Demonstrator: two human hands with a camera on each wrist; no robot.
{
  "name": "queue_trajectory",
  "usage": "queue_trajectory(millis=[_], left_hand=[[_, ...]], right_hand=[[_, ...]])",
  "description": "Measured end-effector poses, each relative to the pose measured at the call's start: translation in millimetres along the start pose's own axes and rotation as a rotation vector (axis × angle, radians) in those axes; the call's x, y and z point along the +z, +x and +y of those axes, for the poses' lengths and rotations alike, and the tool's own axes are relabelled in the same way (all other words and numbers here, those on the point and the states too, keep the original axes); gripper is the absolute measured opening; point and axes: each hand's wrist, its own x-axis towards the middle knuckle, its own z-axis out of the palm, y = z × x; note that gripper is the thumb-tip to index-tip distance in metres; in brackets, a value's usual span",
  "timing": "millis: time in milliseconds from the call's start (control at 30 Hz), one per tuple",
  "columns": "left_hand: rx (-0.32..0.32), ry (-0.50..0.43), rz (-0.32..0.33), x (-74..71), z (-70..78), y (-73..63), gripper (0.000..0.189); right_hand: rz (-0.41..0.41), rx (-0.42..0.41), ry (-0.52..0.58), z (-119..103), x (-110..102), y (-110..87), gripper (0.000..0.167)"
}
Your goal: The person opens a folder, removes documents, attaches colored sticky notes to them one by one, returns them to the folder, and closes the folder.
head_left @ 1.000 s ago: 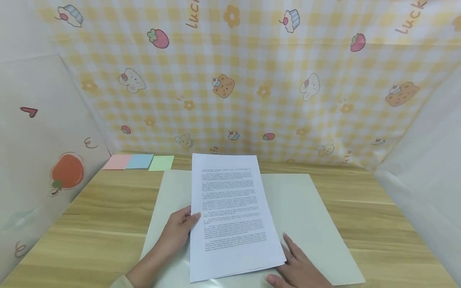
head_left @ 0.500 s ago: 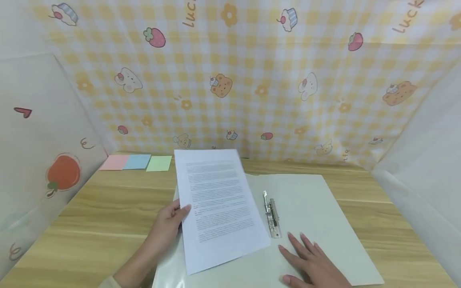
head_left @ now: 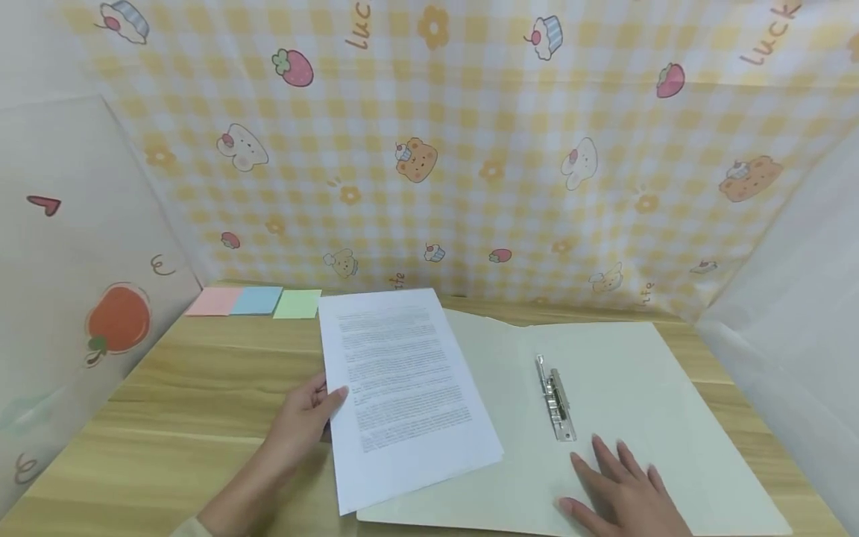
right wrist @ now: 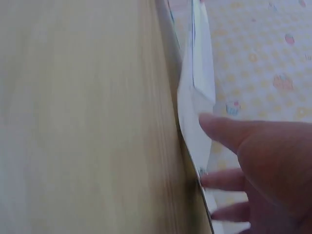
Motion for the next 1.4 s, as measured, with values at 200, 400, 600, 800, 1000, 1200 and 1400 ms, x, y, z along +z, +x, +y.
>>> queue_trajectory(millis=[200,400,600,800,1000,1200,1400], left_hand=[[0.020,0.044,-0.048,9.3,-7.3,3.8,0.045],[0.058,0.100,-0.088,16.2,-17.0,5.6,0.046],[0.070,0.092,-0.132,18.2,-20.9,6.4,0.048],[0.063,0.114,-0.133,11.8,-19.3,8.7,0.049],[0.071,0.156,-0.128,3.9,-18.9,11.5,0.048],[0.061,0.238,-0.093,4.4,-18.7,11.6,0.044],[0.021,0.327,-0.027,8.6,-16.2,12.0,0.041]], right_hand=[[0.133,0.036,-0.038,-27.1,4.8,-4.4,0.084],[0.164,-0.074,-0.037,-57.7,16.7,-8.1,0.087],[0.138,-0.086,-0.006,-68.6,28.0,-4.1,0.075],[0.126,-0.041,0.024,-57.8,33.8,-2.7,0.071],[0.083,-0.015,0.076,-38.6,27.3,0.9,0.065],[0.051,0.003,0.037,-15.7,18.7,1.3,0.067],[0.061,-0.001,0.027,3.0,12.4,3.2,0.070]])
